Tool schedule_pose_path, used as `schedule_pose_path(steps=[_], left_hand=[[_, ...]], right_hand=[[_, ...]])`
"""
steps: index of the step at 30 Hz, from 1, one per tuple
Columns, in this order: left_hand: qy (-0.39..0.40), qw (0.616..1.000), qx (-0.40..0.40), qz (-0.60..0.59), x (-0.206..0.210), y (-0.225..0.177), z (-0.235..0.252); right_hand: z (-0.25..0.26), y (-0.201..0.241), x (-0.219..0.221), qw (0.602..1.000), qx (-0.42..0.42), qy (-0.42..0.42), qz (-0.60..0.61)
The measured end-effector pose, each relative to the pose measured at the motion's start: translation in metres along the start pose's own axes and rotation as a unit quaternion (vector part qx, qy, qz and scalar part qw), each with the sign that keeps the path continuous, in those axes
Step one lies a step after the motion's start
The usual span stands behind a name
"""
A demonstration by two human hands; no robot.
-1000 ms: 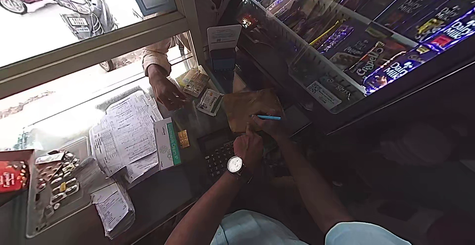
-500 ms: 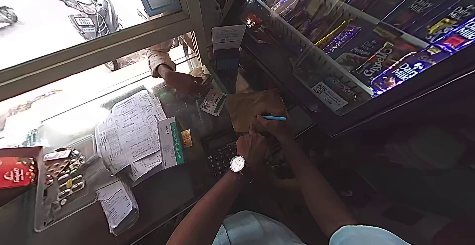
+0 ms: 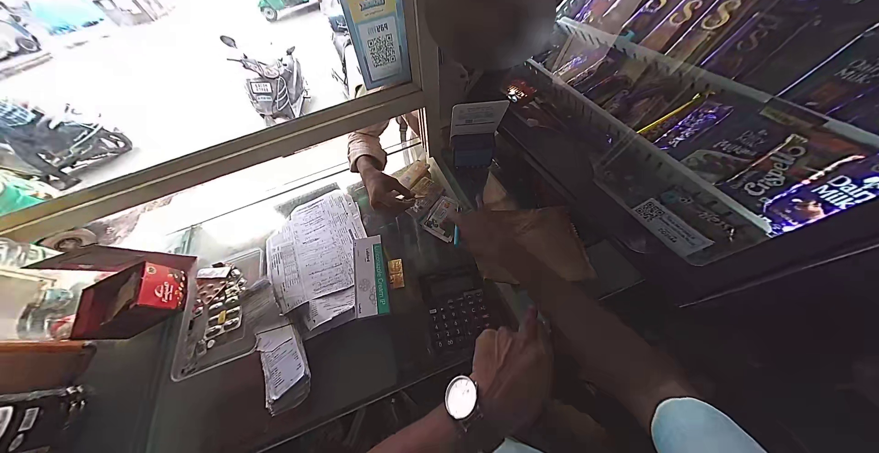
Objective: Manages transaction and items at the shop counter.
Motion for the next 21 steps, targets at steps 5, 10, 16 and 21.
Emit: schedule_pose_path(steps=[5,10,16,21], left_hand=[[-0.037,0.994,0.065,-0.076,-0.006,0.017,-0.069],[-0.051,0.993,0.055,-0.087,-0.007,0.032,-0.077],[-0.046,0.994,0.048,-0.083,-0.008,0.037,-0.074],[-0.029,0.995,0.042,-0.085,-0.003,0.037,-0.070]], right_hand=[[-0.011,0.055,0.029,0.994,-0.070,0.079,0.036],[-0.012,0.076,0.018,0.989,-0.068,0.032,0.129],[0.052,-0.005,-0.016,0.835,0.128,-0.161,0.511],[0.096,0.001,0.007,0.704,0.138,-0.148,0.680]])
Point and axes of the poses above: each hand's wrist, its own z-axis towards the middle knuckle, its own x-axis out of the palm, y = z × x, the point moved 9 cm from there along z, towards the middle knuckle, and after that the axes turned 2 degrees about x, right-handed, at the moved point
